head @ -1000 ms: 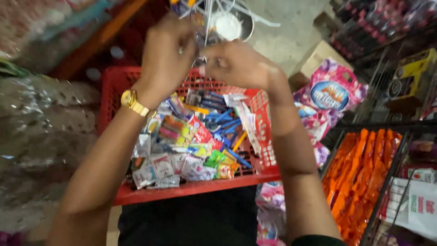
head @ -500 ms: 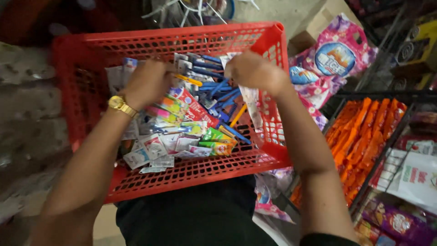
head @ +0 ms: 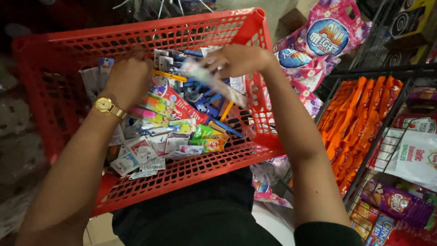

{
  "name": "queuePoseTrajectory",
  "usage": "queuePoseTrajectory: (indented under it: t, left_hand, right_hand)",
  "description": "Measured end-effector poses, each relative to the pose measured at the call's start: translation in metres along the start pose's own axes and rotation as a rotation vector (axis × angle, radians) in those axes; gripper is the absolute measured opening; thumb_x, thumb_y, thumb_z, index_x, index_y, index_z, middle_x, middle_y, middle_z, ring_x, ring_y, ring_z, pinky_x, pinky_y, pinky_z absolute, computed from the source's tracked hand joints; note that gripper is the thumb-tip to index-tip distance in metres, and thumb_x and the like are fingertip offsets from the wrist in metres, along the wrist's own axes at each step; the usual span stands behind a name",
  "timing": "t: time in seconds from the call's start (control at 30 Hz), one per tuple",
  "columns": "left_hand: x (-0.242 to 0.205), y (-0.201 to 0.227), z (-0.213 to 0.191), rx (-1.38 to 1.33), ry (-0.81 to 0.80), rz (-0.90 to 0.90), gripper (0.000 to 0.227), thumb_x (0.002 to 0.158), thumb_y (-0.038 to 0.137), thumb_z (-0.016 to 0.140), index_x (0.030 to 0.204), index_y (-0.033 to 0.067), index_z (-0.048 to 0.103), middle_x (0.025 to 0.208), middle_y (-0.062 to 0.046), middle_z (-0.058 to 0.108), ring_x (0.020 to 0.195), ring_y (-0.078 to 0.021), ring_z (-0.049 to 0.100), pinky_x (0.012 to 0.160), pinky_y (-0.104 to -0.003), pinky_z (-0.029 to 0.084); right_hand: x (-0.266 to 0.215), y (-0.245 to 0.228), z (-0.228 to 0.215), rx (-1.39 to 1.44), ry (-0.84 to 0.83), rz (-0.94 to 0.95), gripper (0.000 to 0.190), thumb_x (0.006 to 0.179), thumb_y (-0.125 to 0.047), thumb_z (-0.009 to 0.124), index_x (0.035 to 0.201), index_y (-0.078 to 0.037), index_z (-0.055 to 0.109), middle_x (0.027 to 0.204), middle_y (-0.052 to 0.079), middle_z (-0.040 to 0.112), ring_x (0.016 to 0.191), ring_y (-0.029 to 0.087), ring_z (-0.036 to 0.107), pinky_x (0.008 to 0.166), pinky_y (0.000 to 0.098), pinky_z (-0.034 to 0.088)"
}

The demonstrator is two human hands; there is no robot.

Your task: Organizing small product sachets and packets into a red shopping basket in a grocery store.

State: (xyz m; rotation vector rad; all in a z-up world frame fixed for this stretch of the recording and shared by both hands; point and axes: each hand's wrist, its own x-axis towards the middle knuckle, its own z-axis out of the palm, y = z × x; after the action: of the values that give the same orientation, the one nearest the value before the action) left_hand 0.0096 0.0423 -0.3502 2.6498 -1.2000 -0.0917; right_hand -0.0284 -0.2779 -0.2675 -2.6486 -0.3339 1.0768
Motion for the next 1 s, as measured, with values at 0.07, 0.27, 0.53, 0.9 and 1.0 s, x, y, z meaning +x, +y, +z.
queuePoseTrajectory:
  t: [0.07,0.27,0.53,0.9,1.0]
  left_hand:
    - [-0.001,0.0,0.0,-0.021,-0.064,-0.041,0.014,0.084,0.011,0.067,0.093,0.001,0.073,0.109,-0.023,0.068,0.088,-0.0401,0.07,0.082,-0.051,0.054]
    - [-0.003,0.006,-0.01,-0.016,0.013,-0.018,0.015,0.08,0.009,0.071,0.091,0.0005,0.073,0.121,-0.023,0.065,0.094,-0.0388,0.07,0.083,-0.049,0.055]
    - [-0.001,0.007,0.002,0.044,-0.154,-0.078,0.025,0.074,0.005,0.073,0.098,0.0039,0.075,0.118,-0.022,0.064,0.097,-0.0409,0.069,0.085,-0.05,0.055]
    - [0.0,0.014,-0.009,0.073,-0.16,-0.06,0.024,0.074,0.007,0.074,0.098,0.0024,0.074,0.115,-0.023,0.064,0.099,-0.0397,0.067,0.089,-0.051,0.053]
    - [0.001,0.026,-0.021,-0.038,0.04,-0.042,0.022,0.086,0.007,0.069,0.106,0.0002,0.071,0.11,-0.022,0.065,0.104,-0.0408,0.065,0.088,-0.051,0.052]
  right_hand:
    - [-0.008,-0.003,-0.01,0.299,0.086,-0.894,0.031,0.096,-0.011,0.067,0.125,0.0,0.071,0.138,0.027,0.061,0.12,0.039,0.063,0.093,0.0446,0.054]
    - [-0.003,0.004,-0.001,0.816,0.142,-0.103,0.023,0.095,-0.014,0.057,0.113,-0.006,0.069,0.101,0.008,0.077,0.09,0.03,0.078,0.074,0.0406,0.064]
    - [0.068,0.07,0.057,0.042,0.392,0.138,0.027,0.079,-0.018,0.074,0.102,-0.002,0.072,0.104,0.022,0.071,0.102,0.04,0.069,0.085,0.0477,0.056]
    - [0.078,0.031,0.049,0.136,0.288,0.152,0.055,0.085,-0.041,0.085,0.102,0.008,0.067,0.109,0.028,0.068,0.104,0.041,0.067,0.09,0.0497,0.054]
    - [0.06,0.009,0.038,0.413,0.25,0.184,0.051,0.074,-0.028,0.082,0.108,0.004,0.061,0.1,0.021,0.072,0.088,0.033,0.076,0.071,0.0465,0.063]
